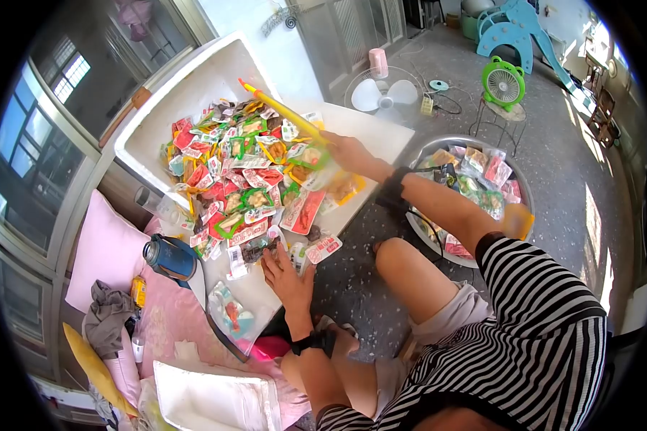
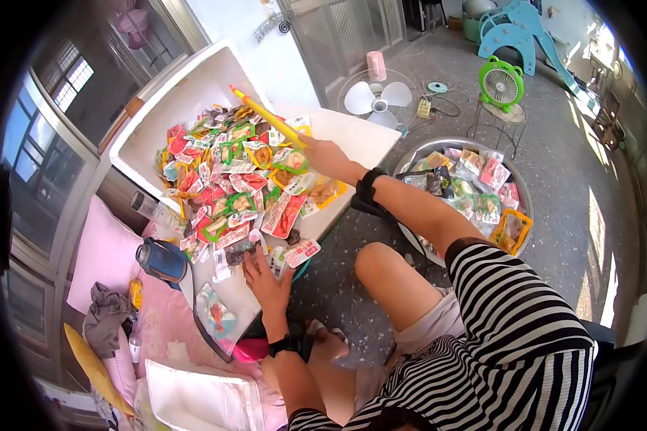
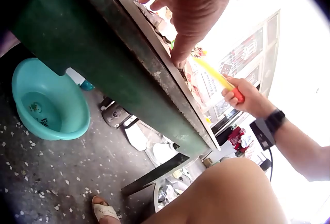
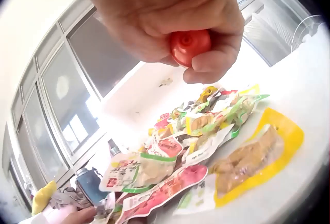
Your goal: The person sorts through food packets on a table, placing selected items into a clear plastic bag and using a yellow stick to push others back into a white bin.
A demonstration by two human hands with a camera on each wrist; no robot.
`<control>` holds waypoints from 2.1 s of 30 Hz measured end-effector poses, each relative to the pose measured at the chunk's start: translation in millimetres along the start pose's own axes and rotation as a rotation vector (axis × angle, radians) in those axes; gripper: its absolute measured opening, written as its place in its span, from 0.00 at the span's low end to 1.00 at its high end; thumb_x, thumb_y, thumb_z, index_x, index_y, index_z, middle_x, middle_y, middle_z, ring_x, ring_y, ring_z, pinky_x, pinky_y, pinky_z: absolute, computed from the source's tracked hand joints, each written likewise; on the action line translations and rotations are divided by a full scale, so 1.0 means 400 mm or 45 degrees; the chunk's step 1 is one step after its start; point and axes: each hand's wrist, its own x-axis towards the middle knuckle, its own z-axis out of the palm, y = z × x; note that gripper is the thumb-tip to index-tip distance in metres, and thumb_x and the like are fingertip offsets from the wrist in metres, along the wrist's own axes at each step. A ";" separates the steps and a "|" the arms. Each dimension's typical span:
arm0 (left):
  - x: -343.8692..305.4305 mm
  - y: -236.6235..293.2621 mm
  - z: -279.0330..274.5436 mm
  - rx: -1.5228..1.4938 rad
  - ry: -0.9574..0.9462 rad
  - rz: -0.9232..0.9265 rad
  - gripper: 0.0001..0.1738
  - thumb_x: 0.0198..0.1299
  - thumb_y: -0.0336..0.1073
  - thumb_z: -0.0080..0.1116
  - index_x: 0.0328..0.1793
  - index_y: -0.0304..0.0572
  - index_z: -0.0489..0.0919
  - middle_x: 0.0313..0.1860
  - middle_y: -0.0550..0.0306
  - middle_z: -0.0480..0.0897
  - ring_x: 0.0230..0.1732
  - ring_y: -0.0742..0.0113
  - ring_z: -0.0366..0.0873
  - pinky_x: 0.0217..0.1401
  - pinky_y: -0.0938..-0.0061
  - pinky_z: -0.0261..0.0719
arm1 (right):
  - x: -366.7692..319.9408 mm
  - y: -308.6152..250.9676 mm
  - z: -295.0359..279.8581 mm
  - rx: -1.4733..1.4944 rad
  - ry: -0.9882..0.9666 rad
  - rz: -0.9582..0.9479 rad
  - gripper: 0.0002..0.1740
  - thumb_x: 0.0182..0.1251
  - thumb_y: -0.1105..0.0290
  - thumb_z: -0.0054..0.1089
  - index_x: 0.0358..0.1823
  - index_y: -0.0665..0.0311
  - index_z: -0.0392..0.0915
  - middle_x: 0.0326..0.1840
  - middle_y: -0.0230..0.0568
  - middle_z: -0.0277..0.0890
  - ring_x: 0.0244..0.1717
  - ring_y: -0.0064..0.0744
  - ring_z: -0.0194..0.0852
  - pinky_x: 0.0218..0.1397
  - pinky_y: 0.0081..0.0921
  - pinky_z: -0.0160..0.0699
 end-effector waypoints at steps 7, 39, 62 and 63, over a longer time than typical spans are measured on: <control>0.006 -0.004 -0.016 -0.020 0.016 -0.044 0.54 0.43 0.43 0.73 0.76 0.47 0.56 0.72 0.34 0.53 0.71 0.33 0.50 0.71 0.45 0.52 | 0.044 0.039 0.097 0.183 -0.173 0.019 0.27 0.69 0.63 0.45 0.70 0.54 0.63 0.35 0.54 0.79 0.29 0.45 0.79 0.36 0.40 0.77; 0.001 -0.059 0.052 -0.056 0.074 -0.058 0.52 0.42 0.52 0.72 0.72 0.35 0.61 0.70 0.36 0.56 0.70 0.37 0.53 0.71 0.51 0.53 | -0.742 0.078 -0.322 0.269 -0.118 0.250 0.25 0.71 0.68 0.46 0.69 0.57 0.64 0.20 0.51 0.73 0.21 0.42 0.73 0.30 0.35 0.74; -0.004 -0.018 0.021 -0.093 0.163 -0.139 0.52 0.38 0.49 0.76 0.68 0.35 0.64 0.70 0.36 0.56 0.69 0.36 0.52 0.70 0.52 0.56 | -0.166 0.453 -0.234 -0.411 0.006 -0.080 0.33 0.53 0.65 0.62 0.65 0.52 0.69 0.52 0.54 0.76 0.53 0.52 0.75 0.58 0.40 0.73; -0.004 -0.018 0.020 -0.082 0.169 -0.134 0.51 0.38 0.49 0.76 0.68 0.35 0.64 0.70 0.37 0.56 0.69 0.37 0.53 0.69 0.52 0.57 | -0.153 0.452 -0.236 -0.374 -0.025 -0.104 0.34 0.53 0.65 0.62 0.65 0.53 0.69 0.53 0.54 0.75 0.54 0.52 0.74 0.59 0.40 0.72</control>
